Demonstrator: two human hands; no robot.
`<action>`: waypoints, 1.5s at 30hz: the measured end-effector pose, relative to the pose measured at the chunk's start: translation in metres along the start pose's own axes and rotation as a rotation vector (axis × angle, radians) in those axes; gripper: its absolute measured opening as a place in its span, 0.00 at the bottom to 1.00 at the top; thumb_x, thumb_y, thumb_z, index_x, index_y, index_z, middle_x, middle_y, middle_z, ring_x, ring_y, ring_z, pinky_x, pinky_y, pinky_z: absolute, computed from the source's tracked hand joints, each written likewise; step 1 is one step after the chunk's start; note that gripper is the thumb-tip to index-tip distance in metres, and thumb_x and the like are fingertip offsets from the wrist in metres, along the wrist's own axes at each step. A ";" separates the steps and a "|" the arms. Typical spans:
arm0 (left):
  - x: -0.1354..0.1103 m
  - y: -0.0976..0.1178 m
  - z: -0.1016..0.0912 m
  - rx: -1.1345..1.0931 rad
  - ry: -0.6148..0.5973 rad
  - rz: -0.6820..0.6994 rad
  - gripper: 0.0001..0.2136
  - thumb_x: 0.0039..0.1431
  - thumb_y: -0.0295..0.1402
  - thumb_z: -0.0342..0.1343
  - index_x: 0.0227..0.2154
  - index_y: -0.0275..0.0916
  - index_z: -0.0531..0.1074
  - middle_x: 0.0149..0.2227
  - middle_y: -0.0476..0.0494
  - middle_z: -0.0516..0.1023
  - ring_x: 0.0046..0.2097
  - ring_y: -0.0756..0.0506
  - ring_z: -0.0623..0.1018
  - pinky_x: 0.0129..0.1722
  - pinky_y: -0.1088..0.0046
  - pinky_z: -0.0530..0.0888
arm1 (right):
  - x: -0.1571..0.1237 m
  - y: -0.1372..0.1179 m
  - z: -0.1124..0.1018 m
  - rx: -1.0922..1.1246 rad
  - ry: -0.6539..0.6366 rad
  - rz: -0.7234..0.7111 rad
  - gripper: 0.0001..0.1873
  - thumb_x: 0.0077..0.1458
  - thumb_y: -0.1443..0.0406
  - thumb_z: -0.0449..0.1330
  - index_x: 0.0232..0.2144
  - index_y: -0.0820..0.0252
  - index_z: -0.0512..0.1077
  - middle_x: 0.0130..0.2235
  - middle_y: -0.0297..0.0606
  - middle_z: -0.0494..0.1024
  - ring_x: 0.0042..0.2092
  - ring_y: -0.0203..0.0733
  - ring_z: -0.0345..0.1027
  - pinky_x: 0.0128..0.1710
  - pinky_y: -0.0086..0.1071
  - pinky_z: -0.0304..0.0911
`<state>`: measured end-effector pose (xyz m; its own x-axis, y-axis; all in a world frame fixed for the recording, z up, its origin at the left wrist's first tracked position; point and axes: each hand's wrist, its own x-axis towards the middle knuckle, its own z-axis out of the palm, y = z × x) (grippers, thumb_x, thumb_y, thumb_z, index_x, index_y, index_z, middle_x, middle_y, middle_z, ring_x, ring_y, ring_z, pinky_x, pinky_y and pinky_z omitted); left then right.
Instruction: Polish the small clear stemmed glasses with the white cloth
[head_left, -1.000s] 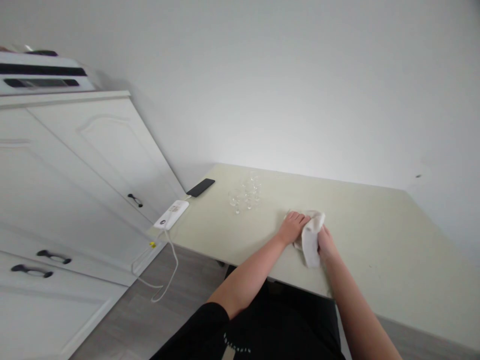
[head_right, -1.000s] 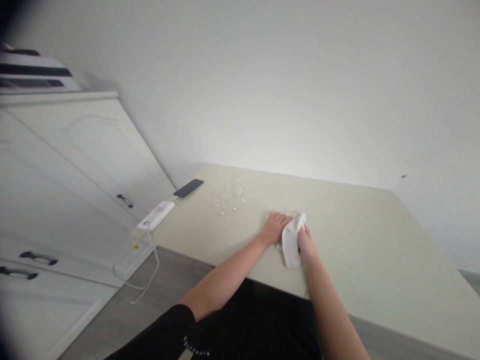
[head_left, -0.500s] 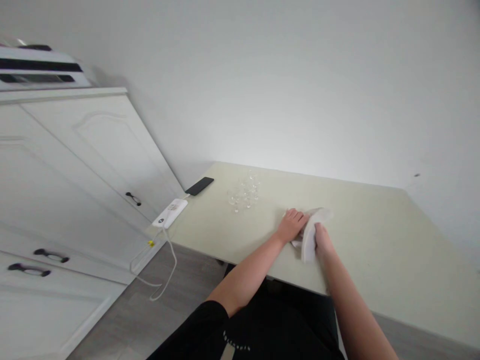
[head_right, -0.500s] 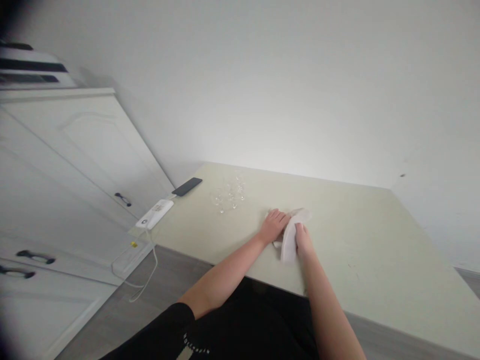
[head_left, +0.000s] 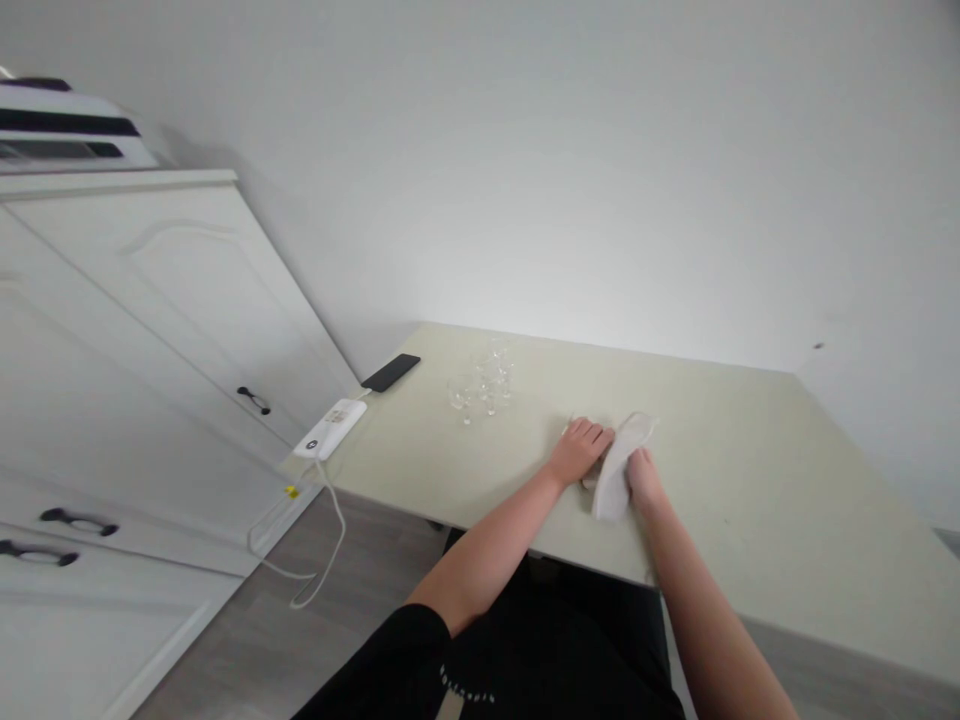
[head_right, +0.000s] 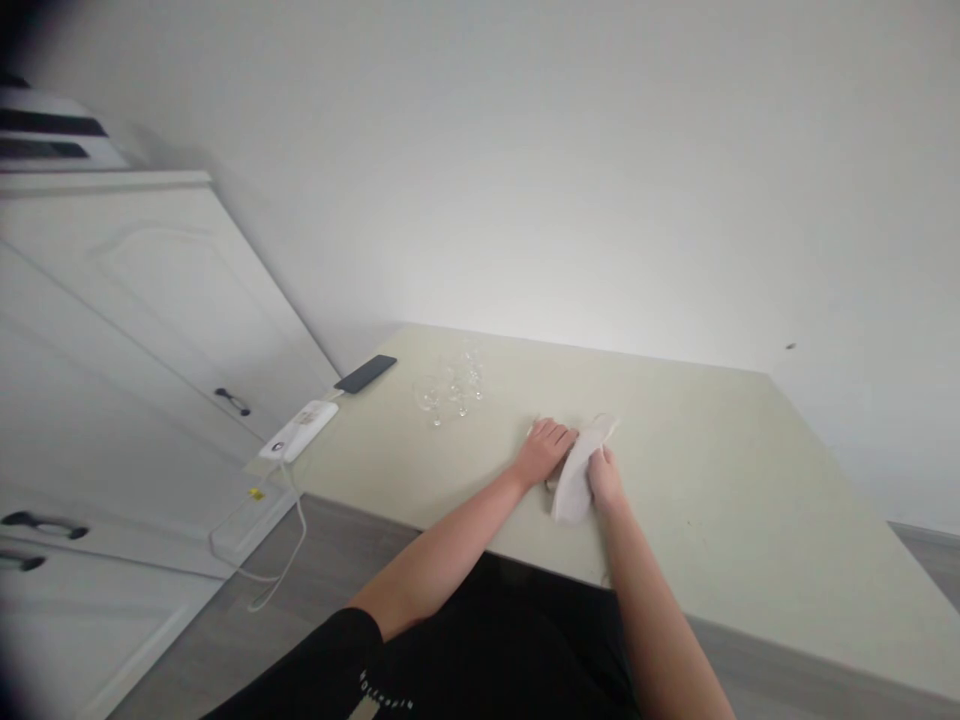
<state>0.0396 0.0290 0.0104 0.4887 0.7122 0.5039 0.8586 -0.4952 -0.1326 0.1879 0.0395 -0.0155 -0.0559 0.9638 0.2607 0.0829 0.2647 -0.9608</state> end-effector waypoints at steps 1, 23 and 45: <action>0.000 0.000 -0.001 0.002 -0.013 -0.009 0.12 0.68 0.31 0.42 0.51 0.39 0.65 0.42 0.43 0.74 0.46 0.44 0.72 0.49 0.65 0.66 | 0.000 0.001 -0.001 -0.010 -0.021 0.007 0.14 0.55 0.57 0.50 0.27 0.61 0.67 0.24 0.35 0.68 0.29 0.42 0.63 0.30 0.35 0.61; 0.003 -0.005 0.015 -0.103 -0.070 -0.163 0.07 0.63 0.34 0.51 0.36 0.37 0.71 0.32 0.45 0.74 0.39 0.44 0.73 0.45 0.63 0.68 | -0.013 -0.027 0.001 -0.236 -0.002 -0.312 0.20 0.48 0.59 0.64 0.43 0.58 0.71 0.46 0.45 0.71 0.49 0.49 0.64 0.51 0.43 0.61; 0.004 -0.001 0.009 -0.037 0.023 -0.149 0.12 0.65 0.32 0.48 0.49 0.38 0.66 0.44 0.41 0.75 0.49 0.43 0.72 0.55 0.60 0.64 | 0.002 -0.006 -0.001 -0.041 0.034 -0.049 0.19 0.53 0.53 0.54 0.40 0.60 0.71 0.34 0.39 0.76 0.39 0.46 0.68 0.39 0.37 0.66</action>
<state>0.0419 0.0373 0.0045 0.3522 0.7681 0.5348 0.9149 -0.4030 -0.0238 0.1878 0.0399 -0.0089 -0.0273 0.9499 0.3112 0.1217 0.3122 -0.9422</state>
